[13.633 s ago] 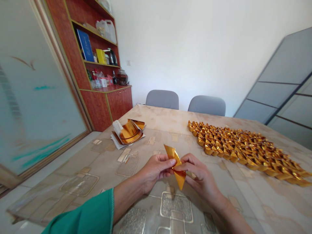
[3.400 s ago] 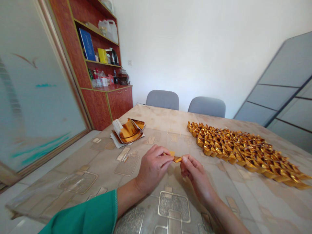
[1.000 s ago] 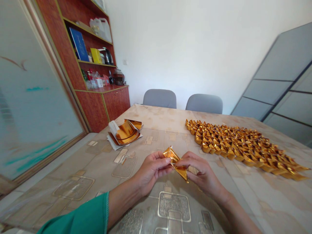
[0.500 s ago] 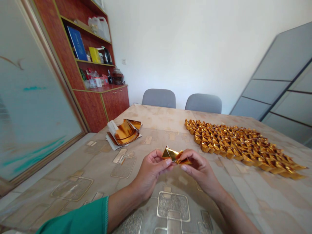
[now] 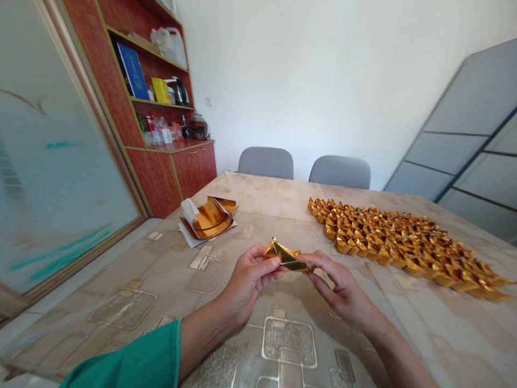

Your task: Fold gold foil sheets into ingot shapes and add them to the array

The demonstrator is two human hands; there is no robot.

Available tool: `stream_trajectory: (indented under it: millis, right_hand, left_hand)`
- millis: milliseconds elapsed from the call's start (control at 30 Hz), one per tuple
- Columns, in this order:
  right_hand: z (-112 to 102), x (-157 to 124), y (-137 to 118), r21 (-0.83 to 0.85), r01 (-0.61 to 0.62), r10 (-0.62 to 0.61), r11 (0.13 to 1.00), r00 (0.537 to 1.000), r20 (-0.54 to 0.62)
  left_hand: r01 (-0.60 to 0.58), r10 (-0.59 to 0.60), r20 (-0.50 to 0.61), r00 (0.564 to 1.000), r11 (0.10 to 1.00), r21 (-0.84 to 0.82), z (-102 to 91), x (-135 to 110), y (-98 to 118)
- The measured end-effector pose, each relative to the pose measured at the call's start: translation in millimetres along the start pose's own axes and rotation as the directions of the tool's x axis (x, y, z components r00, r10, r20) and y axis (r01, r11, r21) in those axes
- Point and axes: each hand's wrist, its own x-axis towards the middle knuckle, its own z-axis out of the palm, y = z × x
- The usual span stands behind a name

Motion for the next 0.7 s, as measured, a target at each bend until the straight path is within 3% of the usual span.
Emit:
stream_trajectory:
  millis: [167,367,500,600,700]
  right_hand:
    - [-1.6,1.7,-2.5,-0.047,0.021,-0.02,0.999,1.0,0.019]
    - [-0.5,3.4,-2.3,0.034,0.049,-0.049,0.998,0.999,-0.009]
    - [7.1,6.1,-2.3,0.075,-0.079,0.088,0.994,0.989,-0.122]
    - [16.3,7.2,-1.2,0.152,-0.184,0.214,0.971,0.953,-0.215]
    - [24.7,7.5,1.3,0.264,-0.246,0.309,0.933,0.922,-0.233]
  left_hand:
    - [0.07,-0.069,0.026,0.997,0.998,-0.012,-1.9,2.7,0.0]
    - [0.09,-0.093,0.061,0.994,0.994,0.056,0.4,-0.4,-1.9]
    - [0.031,-0.041,0.074,0.996,0.989,0.142,2.5,-3.6,-5.0]
    - [-0.079,0.062,0.084,0.995,0.972,0.221,2.7,-3.6,-8.9]
    - [-0.119,0.102,0.081,0.992,0.959,0.258,1.9,-2.7,-12.7]
